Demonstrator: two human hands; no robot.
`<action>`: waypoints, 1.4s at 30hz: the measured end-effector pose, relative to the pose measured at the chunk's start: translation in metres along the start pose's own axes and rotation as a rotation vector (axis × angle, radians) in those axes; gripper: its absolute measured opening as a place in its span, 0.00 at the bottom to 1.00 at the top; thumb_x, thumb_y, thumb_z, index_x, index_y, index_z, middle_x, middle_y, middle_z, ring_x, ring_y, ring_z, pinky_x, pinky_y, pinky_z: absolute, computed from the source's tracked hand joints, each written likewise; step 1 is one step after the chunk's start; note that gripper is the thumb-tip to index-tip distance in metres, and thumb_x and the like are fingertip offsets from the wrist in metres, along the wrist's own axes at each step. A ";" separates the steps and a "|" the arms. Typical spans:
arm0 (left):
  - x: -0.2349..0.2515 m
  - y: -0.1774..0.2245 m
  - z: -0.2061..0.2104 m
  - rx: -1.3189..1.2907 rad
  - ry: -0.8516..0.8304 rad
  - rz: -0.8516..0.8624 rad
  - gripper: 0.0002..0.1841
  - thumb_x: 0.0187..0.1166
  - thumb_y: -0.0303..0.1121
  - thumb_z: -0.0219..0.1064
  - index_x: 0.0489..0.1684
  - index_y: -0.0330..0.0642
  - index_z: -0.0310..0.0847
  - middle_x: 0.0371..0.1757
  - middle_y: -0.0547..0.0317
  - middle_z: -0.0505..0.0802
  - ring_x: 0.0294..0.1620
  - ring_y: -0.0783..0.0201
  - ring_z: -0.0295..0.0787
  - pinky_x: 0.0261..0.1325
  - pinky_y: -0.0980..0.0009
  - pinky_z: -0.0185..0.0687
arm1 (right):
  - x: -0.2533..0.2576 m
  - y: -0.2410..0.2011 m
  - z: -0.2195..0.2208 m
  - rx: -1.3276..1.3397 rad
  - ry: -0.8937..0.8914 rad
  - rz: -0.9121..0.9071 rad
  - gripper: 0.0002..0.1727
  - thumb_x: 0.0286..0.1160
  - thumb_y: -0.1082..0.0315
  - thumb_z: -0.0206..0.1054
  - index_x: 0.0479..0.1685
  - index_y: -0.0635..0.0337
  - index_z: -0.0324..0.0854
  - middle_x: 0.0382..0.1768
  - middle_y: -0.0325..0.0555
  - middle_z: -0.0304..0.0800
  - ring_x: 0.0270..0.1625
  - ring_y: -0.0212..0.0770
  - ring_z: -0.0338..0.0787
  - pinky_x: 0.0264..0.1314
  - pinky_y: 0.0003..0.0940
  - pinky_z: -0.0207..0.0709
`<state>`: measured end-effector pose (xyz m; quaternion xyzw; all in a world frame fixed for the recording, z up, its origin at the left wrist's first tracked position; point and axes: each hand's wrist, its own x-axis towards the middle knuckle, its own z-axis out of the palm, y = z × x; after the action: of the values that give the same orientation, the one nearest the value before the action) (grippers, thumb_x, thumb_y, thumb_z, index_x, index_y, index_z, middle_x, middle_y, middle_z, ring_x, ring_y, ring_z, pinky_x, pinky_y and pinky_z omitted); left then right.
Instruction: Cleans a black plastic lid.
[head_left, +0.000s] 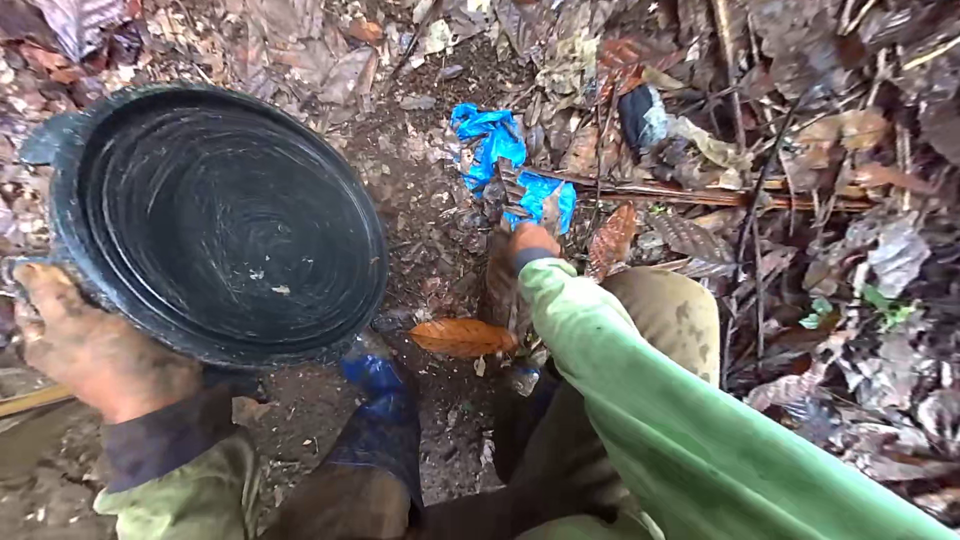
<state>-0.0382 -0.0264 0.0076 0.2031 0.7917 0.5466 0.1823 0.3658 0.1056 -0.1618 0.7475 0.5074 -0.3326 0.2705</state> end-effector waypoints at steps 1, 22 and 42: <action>-0.013 0.013 0.005 0.023 -0.031 -0.028 0.22 0.95 0.41 0.48 0.75 0.36 0.73 0.66 0.55 0.88 0.67 0.65 0.86 0.73 0.61 0.83 | -0.006 -0.004 -0.014 0.011 0.041 -0.056 0.21 0.77 0.58 0.67 0.62 0.64 0.85 0.62 0.70 0.88 0.66 0.71 0.87 0.60 0.78 0.75; -0.086 0.108 0.060 0.217 0.067 -0.197 0.25 0.98 0.36 0.34 0.88 0.31 0.53 0.83 0.49 0.73 0.80 0.69 0.71 0.83 0.69 0.64 | -0.058 -0.003 0.089 -0.702 -0.148 -1.021 0.25 0.73 0.81 0.66 0.72 0.58 0.81 0.72 0.68 0.78 0.77 0.71 0.75 0.72 0.71 0.68; -0.012 0.018 0.019 -0.053 0.181 -0.116 0.20 0.91 0.48 0.58 0.66 0.43 0.81 0.54 0.58 0.93 0.54 0.65 0.92 0.61 0.59 0.89 | -0.144 -0.096 -0.089 -0.482 0.027 -0.922 0.20 0.71 0.57 0.71 0.63 0.43 0.88 0.43 0.57 0.94 0.48 0.66 0.92 0.43 0.71 0.80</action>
<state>-0.0157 -0.0117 0.0186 0.1017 0.8007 0.5718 0.1468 0.2573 0.1205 -0.0006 0.3669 0.8497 -0.2811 0.2537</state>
